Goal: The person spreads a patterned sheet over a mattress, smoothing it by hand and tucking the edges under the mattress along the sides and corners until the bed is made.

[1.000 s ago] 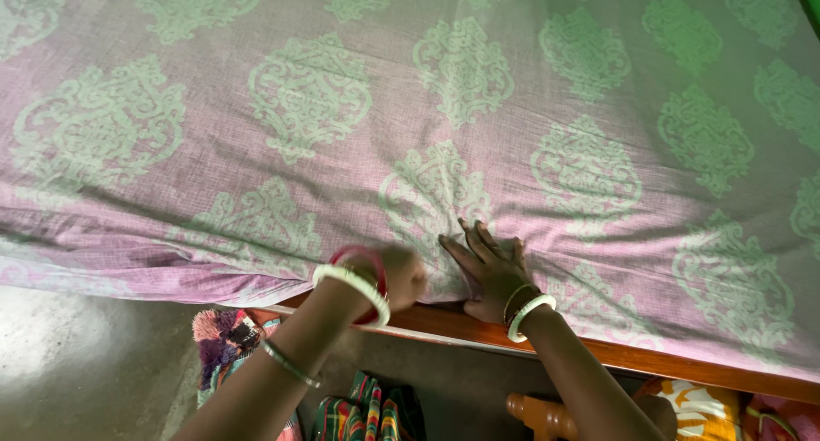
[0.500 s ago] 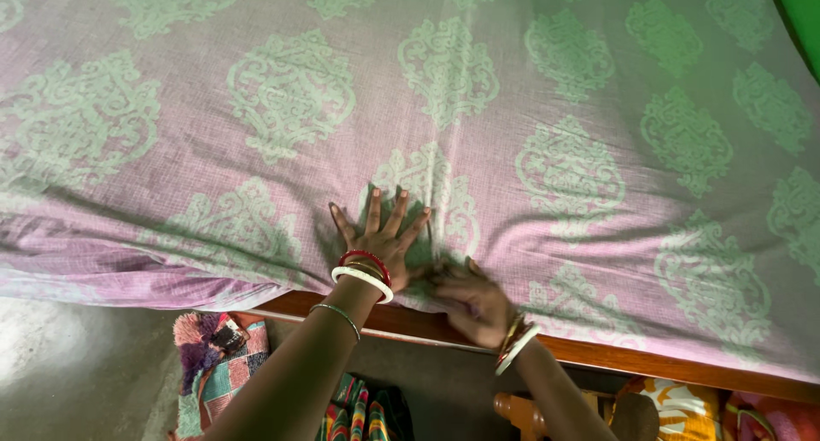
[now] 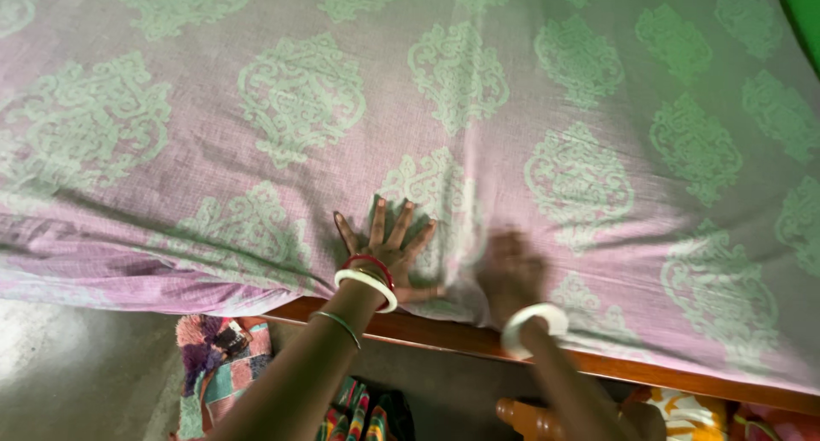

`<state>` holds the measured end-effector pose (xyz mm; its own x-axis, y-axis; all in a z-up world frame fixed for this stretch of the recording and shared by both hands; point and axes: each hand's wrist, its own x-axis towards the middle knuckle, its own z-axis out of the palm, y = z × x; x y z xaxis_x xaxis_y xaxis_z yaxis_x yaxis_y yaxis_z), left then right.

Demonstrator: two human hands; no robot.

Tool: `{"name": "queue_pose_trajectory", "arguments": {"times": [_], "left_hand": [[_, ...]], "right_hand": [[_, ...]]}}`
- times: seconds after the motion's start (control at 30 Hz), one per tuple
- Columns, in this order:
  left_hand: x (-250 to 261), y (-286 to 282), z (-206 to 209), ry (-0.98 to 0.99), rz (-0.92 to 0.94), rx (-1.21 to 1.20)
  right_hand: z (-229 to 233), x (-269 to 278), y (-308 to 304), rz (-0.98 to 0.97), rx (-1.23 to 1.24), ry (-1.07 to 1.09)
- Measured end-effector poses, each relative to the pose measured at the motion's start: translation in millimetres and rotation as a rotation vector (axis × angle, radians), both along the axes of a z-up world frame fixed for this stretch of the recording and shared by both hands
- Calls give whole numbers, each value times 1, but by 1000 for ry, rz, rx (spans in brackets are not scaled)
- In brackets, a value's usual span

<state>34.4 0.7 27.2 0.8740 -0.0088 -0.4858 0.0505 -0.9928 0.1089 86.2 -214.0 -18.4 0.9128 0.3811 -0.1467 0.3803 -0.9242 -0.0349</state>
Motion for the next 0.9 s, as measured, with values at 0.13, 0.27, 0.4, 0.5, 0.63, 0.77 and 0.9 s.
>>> {"name": "queue_pose_trajectory", "arguments": {"times": [0.13, 0.27, 0.4, 0.5, 0.63, 0.77, 0.9], "left_hand": [[12, 19, -19, -130, 115, -56], [10, 45, -22, -173, 335, 14], [2, 54, -15, -196, 372, 28], [-1, 50, -15, -262, 353, 81], [4, 51, -20, -235, 363, 87], [6, 57, -33, -262, 374, 97], [3, 68, -35, -246, 328, 19]], "right_hand": [[-21, -41, 65, 615, 260, -256], [-19, -34, 62, 687, 280, 130], [8, 25, 12, 180, 76, -83], [23, 34, 12, -43, 59, -46], [27, 6, 62, 101, 50, 113], [20, -34, 123, 255, 78, 210], [13, -37, 135, 301, 85, 161]]}}
